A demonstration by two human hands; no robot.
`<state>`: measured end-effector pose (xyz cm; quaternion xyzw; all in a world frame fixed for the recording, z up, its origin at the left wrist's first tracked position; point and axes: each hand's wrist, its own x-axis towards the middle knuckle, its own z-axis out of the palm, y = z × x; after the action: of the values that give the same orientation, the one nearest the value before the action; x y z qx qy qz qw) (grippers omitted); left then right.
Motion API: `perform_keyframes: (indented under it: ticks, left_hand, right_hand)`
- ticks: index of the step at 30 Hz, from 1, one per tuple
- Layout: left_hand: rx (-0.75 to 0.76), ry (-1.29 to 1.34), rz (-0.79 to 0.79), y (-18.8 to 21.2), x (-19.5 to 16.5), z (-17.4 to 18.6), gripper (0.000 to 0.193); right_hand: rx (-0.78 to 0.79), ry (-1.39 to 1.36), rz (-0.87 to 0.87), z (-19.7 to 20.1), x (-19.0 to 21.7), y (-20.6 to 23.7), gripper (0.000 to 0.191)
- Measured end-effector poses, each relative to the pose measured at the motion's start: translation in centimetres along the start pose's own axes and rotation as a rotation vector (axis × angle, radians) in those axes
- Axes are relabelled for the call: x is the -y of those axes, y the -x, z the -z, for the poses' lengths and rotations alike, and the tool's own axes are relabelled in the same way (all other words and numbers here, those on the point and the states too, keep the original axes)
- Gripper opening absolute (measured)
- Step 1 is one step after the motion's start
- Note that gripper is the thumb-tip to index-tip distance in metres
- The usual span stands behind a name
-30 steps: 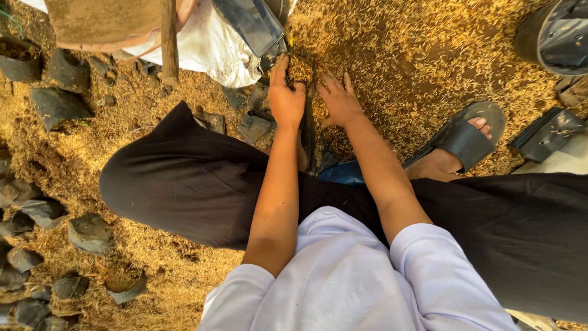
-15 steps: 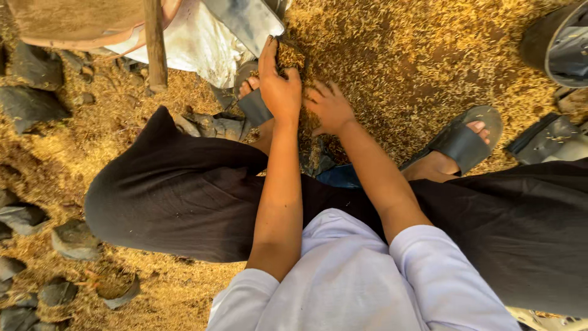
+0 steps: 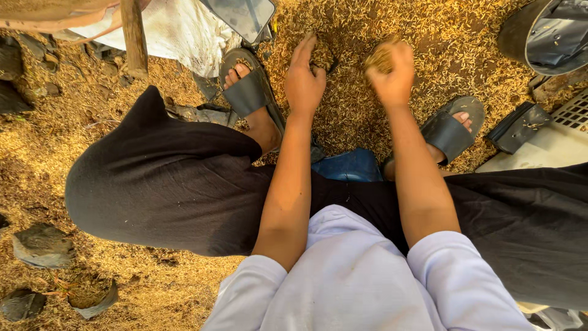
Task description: The person sits on a sawdust-covered floor and repeatedly fills small black plastic pots with sawdust by hand. They pack the material into each pot and place the filled pots into a nearby white crate.
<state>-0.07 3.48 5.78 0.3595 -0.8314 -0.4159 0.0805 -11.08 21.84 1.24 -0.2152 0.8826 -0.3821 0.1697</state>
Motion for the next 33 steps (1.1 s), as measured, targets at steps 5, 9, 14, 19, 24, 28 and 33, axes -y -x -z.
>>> perform_keyframes:
  ticks: [5,9,14,19,24,28,33]
  left_hand:
    - [0.163,-0.016,-0.009,0.3,0.6,-1.8,0.068]
    - [0.162,-0.047,-0.05,0.7,1.0,-3.5,0.069]
    - [0.262,0.013,0.089,1.0,0.4,-4.8,0.07]
    - [0.338,0.094,0.105,1.6,0.3,-6.0,0.067]
    - [0.325,0.181,-0.029,2.0,0.7,-7.4,0.067]
    - [0.29,0.202,-0.071,1.9,0.6,-7.4,0.07]
    - [0.362,0.112,0.086,2.0,0.5,-6.1,0.06]
  right_hand:
    - [-0.028,0.445,0.123,1.8,2.1,0.9,0.077]
    - [0.232,0.56,0.03,-1.1,3.7,5.0,0.09]
    - [0.229,0.674,0.216,-1.7,1.4,5.9,0.041]
    - [-0.007,-0.09,-0.07,1.9,1.3,3.1,0.042]
    - [0.112,-0.93,-0.573,5.2,5.0,1.0,0.031]
    - [0.065,-1.129,-0.595,4.0,7.5,0.1,0.028]
    - [0.039,-0.639,-0.55,2.8,7.5,0.9,0.028]
